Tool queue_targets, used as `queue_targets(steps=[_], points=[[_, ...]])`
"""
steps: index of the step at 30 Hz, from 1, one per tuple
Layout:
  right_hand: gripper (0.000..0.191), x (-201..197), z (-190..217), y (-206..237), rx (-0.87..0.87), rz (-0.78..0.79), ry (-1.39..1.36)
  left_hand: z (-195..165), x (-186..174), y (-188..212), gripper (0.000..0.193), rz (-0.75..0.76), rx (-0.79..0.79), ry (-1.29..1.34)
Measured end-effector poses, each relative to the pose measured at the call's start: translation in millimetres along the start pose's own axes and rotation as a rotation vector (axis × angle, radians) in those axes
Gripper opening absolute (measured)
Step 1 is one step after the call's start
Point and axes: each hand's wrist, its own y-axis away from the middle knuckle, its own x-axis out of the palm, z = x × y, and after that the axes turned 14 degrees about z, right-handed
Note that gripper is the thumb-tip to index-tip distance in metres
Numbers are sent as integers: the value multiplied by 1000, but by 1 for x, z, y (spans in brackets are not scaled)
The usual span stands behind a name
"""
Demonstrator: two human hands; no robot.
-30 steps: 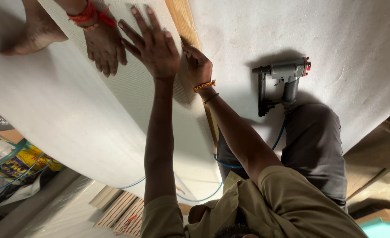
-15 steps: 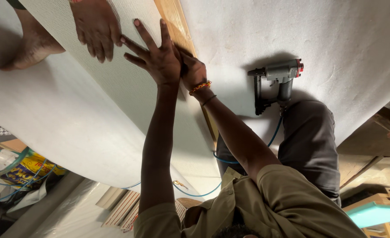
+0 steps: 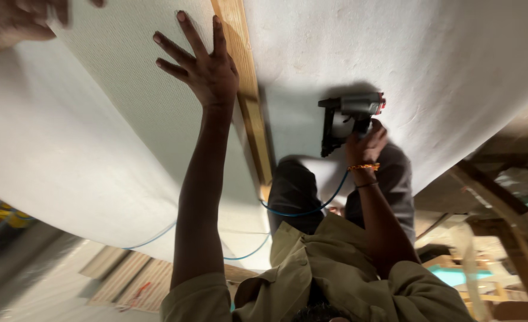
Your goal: The person sits on the floor and uses a pneumatic staple gun to attach a white fabric to a wooden frame. They repeatedly pull the fabric taut with one hand and drive staples along the edge with the other, working along the length of the frame.
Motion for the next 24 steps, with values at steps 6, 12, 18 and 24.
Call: queue_targets(steps=[6, 12, 18, 24], points=[[51, 0, 3, -24, 89, 217, -81, -2, -3, -1, 100, -35, -21, -1], [57, -39, 4, -34, 170, 591, -499, 3, -2, -1, 83, -39, -20, -30], [30, -47, 68, -67, 430, 885, -1519, 4, -1, -1, 69, -32, -23, -32], [42, -16, 153, -123, 548, 898, -2027, 4, -9, -2, 75, 17, -33, -62]])
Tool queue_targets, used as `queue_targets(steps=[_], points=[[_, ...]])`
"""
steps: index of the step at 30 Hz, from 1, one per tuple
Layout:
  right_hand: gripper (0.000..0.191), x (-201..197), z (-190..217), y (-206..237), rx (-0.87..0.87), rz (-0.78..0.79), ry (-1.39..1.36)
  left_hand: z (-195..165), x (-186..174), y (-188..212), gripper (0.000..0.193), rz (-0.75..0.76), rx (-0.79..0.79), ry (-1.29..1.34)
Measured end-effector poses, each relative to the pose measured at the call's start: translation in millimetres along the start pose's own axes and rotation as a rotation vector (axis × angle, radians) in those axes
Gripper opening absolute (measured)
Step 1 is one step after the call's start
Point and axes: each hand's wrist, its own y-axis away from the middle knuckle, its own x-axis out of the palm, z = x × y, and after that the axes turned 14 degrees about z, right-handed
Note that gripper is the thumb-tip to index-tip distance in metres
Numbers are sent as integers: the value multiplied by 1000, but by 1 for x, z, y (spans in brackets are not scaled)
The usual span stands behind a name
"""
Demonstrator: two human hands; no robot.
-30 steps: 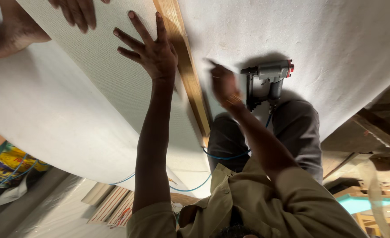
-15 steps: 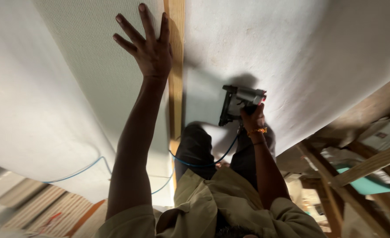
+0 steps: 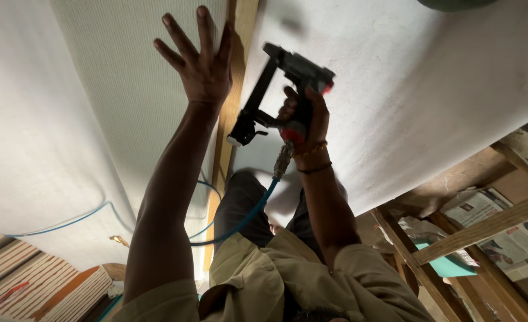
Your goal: The person sits on the floor and uses a pneumatic staple gun to attach a white fabric to a wooden frame. They repeatedly pull the fabric taut with one hand and drive staples along the edge with the other, working along the length of the frame.
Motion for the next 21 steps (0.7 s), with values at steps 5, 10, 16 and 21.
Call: queue_targets(steps=[5, 10, 16, 21], points=[[43, 30, -8, -53, 45, 75, -33, 2, 9, -9, 79, -125, -5, -19], [32, 52, -19, -84, -7, -34, -72, 0, 21, -9, 92, 1, -63, -101], [30, 79, -14, -89, -23, -168, -102, 1, 19, -4, 82, 60, -36, 84], [30, 94, -8, -97, -32, -144, -69, 4, 20, -4, 74, 78, -30, 139]])
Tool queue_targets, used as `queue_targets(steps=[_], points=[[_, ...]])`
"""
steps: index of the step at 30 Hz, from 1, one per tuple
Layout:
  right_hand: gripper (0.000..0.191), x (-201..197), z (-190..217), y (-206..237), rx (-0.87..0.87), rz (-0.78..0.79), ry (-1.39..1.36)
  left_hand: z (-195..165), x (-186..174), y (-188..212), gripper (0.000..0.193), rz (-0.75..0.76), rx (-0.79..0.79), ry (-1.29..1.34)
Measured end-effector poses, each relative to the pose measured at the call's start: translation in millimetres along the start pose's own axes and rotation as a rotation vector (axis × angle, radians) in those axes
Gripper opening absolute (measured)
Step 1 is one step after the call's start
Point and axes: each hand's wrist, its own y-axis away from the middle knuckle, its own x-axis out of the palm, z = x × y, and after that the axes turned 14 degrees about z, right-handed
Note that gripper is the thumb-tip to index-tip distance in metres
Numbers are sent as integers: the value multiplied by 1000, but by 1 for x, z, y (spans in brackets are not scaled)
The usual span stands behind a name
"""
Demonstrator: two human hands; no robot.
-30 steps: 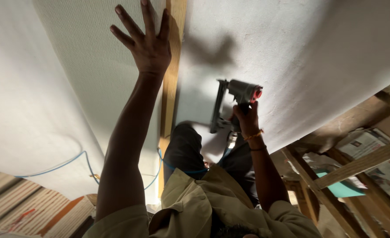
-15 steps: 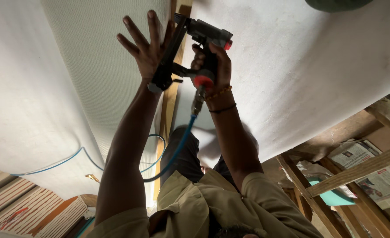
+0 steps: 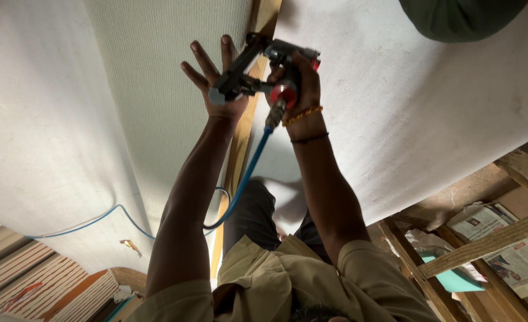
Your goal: The person sits on the floor and uses a pneumatic staple gun to attach a white fabric to a wooden frame. They repeatedly pull the fabric taut with one hand and drive staples along the edge with the other, working along the length of the frame.
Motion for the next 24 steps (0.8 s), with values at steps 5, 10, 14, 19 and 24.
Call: queue_targets(steps=[5, 10, 14, 19, 24], points=[[26, 4, 8, -15, -14, -16, 38, 0, -8, 3, 67, 43, -16, -114], [31, -16, 26, 13, 12, 158, 3, -3, -21, -2, 73, -2, -17, -152], [43, -49, 29, 45, 143, 121, -124, -7, -18, 1, 72, -166, -37, -134], [37, -75, -3, 35, 183, 128, -199, -8, 0, 5, 65, -13, -72, -81], [32, -74, -22, 18, 134, 65, -275, -6, 4, 1, 65, -115, -11, -5]])
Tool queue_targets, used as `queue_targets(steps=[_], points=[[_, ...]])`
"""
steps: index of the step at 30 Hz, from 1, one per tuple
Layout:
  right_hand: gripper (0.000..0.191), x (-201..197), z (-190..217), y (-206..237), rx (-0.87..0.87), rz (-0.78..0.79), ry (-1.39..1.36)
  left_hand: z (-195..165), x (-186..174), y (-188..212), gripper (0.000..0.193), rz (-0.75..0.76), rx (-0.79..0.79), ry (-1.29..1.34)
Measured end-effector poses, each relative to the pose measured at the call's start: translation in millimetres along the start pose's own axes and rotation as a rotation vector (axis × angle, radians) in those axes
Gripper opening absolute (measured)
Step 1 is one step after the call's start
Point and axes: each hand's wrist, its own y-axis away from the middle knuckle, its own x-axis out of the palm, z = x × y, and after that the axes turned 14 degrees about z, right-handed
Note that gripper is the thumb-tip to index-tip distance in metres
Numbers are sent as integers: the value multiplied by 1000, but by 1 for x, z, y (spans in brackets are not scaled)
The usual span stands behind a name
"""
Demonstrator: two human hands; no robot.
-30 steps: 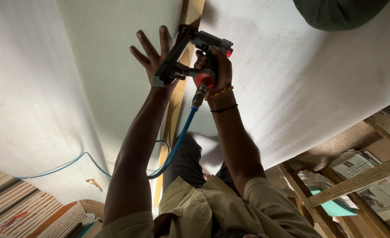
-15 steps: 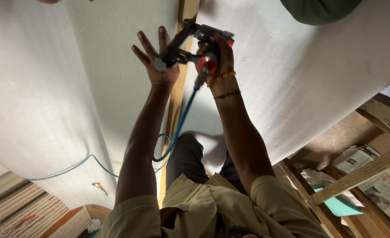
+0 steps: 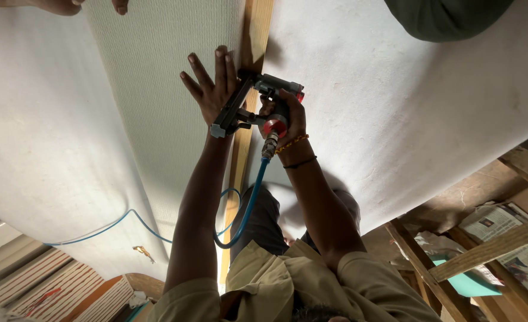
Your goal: The person sits on the floor and uses a pneumatic staple gun to attach a white fabric to a wooden frame. They repeatedly pull the fabric taut with one hand and drive staples along the edge with the other, working along the length of the frame.
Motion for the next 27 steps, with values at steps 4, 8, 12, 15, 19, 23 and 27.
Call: queue_targets(steps=[4, 8, 12, 15, 19, 23, 27], points=[[32, 8, -2, -4, -29, 0, -3, 0, -8, 0, 61, 15, -14, -56], [23, 11, -5, -8, -106, -59, 68, 1, -11, -1, 59, -14, -6, 9], [21, 11, -5, -18, -102, -62, 41, 0, -11, -3, 61, -30, -20, -22], [17, 11, -2, -18, -115, -64, 69, -1, -15, -4, 64, -68, -12, 68], [24, -10, 9, 33, -152, 152, 329, -2, -20, -2, 62, 23, -1, -60], [51, -68, 45, 127, -210, 207, 776, -3, -16, 2, 65, 87, -11, -51], [41, -122, 75, 188, -197, -73, 369, -4, -11, 7, 73, 104, -9, -90]])
